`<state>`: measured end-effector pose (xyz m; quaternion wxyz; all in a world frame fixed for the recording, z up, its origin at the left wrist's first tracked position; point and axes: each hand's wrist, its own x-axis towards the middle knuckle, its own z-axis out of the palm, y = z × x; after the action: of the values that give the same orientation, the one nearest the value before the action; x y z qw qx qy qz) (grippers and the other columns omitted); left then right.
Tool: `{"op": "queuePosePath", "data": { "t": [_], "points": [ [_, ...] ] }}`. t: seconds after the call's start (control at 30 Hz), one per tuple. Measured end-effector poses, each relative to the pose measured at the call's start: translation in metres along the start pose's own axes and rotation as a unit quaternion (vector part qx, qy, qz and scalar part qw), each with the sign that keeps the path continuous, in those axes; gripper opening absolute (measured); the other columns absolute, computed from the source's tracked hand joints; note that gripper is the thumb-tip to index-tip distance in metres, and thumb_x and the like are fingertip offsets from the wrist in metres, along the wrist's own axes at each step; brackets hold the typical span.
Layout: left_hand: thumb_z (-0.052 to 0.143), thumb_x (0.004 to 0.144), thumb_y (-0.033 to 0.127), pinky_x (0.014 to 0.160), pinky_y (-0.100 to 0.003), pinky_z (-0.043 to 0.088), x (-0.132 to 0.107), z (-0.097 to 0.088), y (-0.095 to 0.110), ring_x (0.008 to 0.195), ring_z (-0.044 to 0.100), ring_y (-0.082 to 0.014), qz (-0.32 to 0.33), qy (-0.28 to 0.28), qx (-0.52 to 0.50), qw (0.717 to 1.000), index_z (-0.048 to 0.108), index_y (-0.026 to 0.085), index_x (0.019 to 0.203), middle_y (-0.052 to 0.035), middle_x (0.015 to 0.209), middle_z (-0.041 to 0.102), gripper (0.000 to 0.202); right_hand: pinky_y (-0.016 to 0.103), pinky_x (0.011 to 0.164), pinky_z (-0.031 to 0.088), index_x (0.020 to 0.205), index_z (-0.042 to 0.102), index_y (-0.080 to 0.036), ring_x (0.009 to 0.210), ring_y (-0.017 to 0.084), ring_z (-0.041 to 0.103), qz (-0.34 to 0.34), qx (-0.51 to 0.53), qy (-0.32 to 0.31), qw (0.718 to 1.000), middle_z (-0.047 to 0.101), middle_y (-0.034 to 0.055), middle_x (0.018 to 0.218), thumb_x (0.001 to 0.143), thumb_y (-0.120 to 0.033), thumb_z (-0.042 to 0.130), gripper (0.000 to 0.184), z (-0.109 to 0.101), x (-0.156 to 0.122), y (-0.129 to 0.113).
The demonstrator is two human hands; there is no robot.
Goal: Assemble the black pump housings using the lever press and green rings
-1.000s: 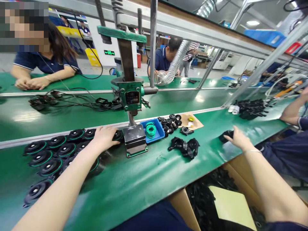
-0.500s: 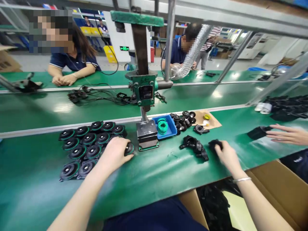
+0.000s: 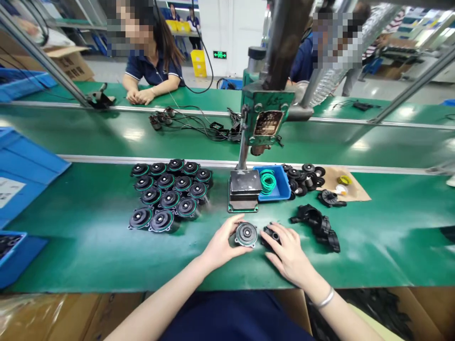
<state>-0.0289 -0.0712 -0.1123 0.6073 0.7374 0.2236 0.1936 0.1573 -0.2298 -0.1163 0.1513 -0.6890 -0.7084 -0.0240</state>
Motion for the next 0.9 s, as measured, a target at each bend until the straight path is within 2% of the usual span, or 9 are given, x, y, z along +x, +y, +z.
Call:
{"op": "queuePosePath", "data": {
  "t": [0.07,0.17,0.27,0.37,0.43,0.53,0.67,0.77,0.9],
  "points": [
    [0.084,0.065,0.023,0.107,-0.044,0.046,-0.001,0.0,0.001,0.122,0.058,-0.0239,-0.006,0.001,-0.057,0.998,0.037,0.024,0.132,-0.0116,0.128,0.061,0.082,0.046,0.102,0.043,0.136,0.047,-0.025,0.125,0.024,0.05,0.021,0.032,0.028,0.999,0.056,0.0106,0.128,0.094,-0.03,0.049,0.043,0.002,-0.003,0.006],
    [0.085,0.064,0.021,0.109,-0.045,0.044,0.0,-0.002,-0.001,0.126,0.056,-0.0246,-0.012,-0.012,-0.093,0.996,0.041,0.023,0.128,-0.0124,0.131,0.06,0.078,0.04,0.097,0.05,0.124,0.053,-0.017,0.113,0.02,0.059,0.091,0.102,0.061,0.989,0.061,0.0104,0.121,0.091,-0.037,0.055,0.038,0.004,0.0,0.016],
    [0.085,0.064,0.023,0.11,-0.046,0.043,0.0,0.001,-0.008,0.127,0.055,-0.0264,-0.001,-0.008,-0.057,0.998,0.043,0.022,0.127,-0.0134,0.132,0.059,0.075,0.038,0.093,0.053,0.104,0.062,-0.017,0.106,0.02,0.064,0.124,0.154,0.052,0.979,0.065,0.0091,0.114,0.091,-0.043,0.054,0.03,-0.001,0.012,0.026],
    [0.084,0.065,0.025,0.11,-0.046,0.044,-0.002,0.005,-0.012,0.126,0.055,-0.0263,0.013,0.015,-0.022,1.0,0.042,0.021,0.128,-0.014,0.133,0.058,0.076,0.034,0.091,0.056,0.098,0.064,-0.018,0.1,0.018,0.067,0.143,0.187,0.051,0.971,0.068,0.0072,0.11,0.091,-0.045,0.054,0.03,-0.023,0.031,0.025],
    [0.083,0.067,0.025,0.109,-0.045,0.044,-0.004,0.006,-0.011,0.125,0.056,-0.0259,0.019,0.019,-0.006,1.0,0.042,0.021,0.127,-0.0132,0.132,0.058,0.073,0.03,0.093,0.056,0.1,0.064,-0.019,0.102,0.016,0.067,0.138,0.198,0.069,0.968,0.068,0.005,0.112,0.09,-0.041,0.058,0.025,-0.041,0.045,0.014],
    [0.082,0.069,0.029,0.106,-0.045,0.047,-0.005,0.005,-0.008,0.123,0.058,-0.0269,0.02,0.019,0.035,0.999,0.044,0.022,0.127,-0.0111,0.13,0.06,0.069,0.027,0.092,0.057,0.102,0.064,-0.02,0.1,0.015,0.067,0.085,0.199,0.078,0.973,0.068,0.0033,0.111,0.087,-0.034,0.063,0.02,-0.056,0.064,-0.013],
    [0.082,0.068,0.03,0.102,-0.044,0.05,-0.007,0.005,-0.011,0.118,0.061,-0.028,0.025,0.031,0.064,0.997,0.044,0.022,0.129,-0.0101,0.127,0.061,0.072,0.028,0.087,0.059,0.104,0.063,-0.02,0.097,0.016,0.068,0.03,0.175,0.077,0.981,0.069,0.0045,0.104,0.088,-0.032,0.062,0.02,-0.049,0.075,-0.039],
    [0.082,0.068,0.03,0.101,-0.044,0.051,-0.007,0.006,-0.014,0.117,0.061,-0.0287,0.029,0.03,0.075,0.996,0.043,0.022,0.131,-0.0109,0.126,0.062,0.074,0.029,0.088,0.059,0.107,0.062,-0.021,0.1,0.016,0.067,0.022,0.162,0.072,0.984,0.068,0.0045,0.105,0.088,-0.031,0.062,0.021,-0.041,0.076,-0.043],
    [0.08,0.07,0.03,0.101,-0.044,0.051,-0.007,0.006,-0.016,0.117,0.061,-0.029,0.039,0.022,0.074,0.996,0.042,0.021,0.132,-0.0117,0.127,0.061,0.073,0.029,0.087,0.059,0.109,0.06,-0.021,0.101,0.016,0.066,0.022,0.149,0.071,0.986,0.067,0.0055,0.108,0.088,-0.029,0.062,0.022,-0.04,0.074,-0.042]
  ]
}}
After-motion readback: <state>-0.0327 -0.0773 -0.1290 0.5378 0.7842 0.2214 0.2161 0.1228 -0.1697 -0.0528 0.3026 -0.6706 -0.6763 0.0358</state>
